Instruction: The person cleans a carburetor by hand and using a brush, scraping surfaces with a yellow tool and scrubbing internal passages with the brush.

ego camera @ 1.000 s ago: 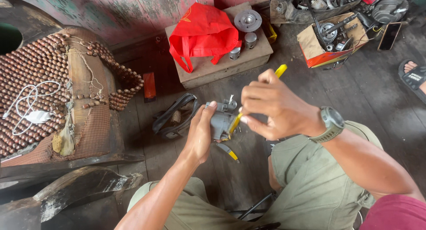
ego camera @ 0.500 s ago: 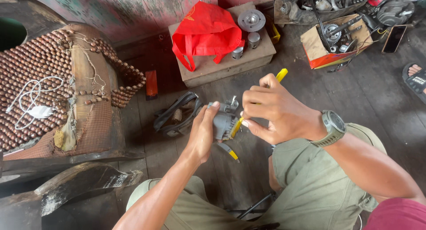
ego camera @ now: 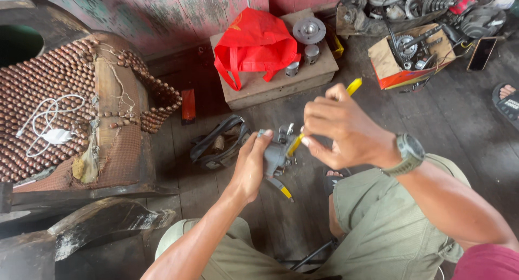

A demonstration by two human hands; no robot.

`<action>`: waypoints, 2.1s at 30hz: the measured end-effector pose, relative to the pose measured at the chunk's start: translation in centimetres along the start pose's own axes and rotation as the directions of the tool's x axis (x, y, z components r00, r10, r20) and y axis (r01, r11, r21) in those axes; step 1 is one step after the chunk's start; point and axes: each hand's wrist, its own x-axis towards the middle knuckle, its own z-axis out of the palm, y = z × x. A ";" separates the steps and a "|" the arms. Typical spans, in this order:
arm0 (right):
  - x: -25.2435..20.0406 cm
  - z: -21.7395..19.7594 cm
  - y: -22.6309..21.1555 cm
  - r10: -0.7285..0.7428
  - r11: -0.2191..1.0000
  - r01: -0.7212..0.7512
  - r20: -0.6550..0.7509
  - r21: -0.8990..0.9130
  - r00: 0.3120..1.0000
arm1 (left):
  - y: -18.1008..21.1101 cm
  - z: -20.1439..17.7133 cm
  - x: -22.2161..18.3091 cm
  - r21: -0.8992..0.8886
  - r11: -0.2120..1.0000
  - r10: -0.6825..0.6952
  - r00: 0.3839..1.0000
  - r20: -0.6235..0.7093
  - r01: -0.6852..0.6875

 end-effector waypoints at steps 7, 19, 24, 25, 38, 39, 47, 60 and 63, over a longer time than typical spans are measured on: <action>0.3 -0.2 -0.4 0.001 0.998 -0.001 0.006 0.056 1.000 | 0.3 0.3 -0.3 -0.049 0.999 0.003 1.000 -0.010 -0.004; 0.5 -0.1 -1.0 -0.004 0.996 0.004 0.006 0.084 1.000 | 0.3 0.6 -0.8 0.013 1.000 -0.003 1.000 0.013 0.002; 0.2 -0.1 -0.2 0.013 0.998 -0.015 0.022 0.054 1.000 | -0.3 0.5 -0.5 0.005 1.000 -0.013 1.000 -0.005 0.013; 0.3 -0.1 -0.5 0.012 0.999 -0.013 0.021 0.050 1.000 | -0.2 0.4 -0.6 0.004 1.000 -0.009 1.000 -0.003 0.009; 0.2 0.1 -0.8 -0.009 0.997 0.007 0.018 0.083 1.000 | 0.0 0.3 -0.7 0.006 1.000 -0.005 1.000 -0.021 0.005; 0.2 0.0 -0.7 -0.002 0.996 0.001 0.020 0.087 1.000 | 0.3 0.4 -0.9 0.012 1.000 -0.007 1.000 -0.027 0.007; 0.0 0.4 -1.2 -0.014 0.996 0.012 0.013 0.083 1.000 | 0.4 0.5 -1.1 0.029 0.999 -0.020 1.000 -0.019 0.021; 0.3 -0.4 -1.4 -0.042 0.998 0.042 -0.015 0.054 0.999 | -0.7 0.3 -0.4 0.055 0.998 0.013 1.000 -0.009 -0.012; 0.5 -0.5 -2.2 -0.058 0.994 0.059 -0.004 0.091 0.998 | 0.3 0.6 -1.1 0.028 1.000 0.014 0.999 -0.030 -0.013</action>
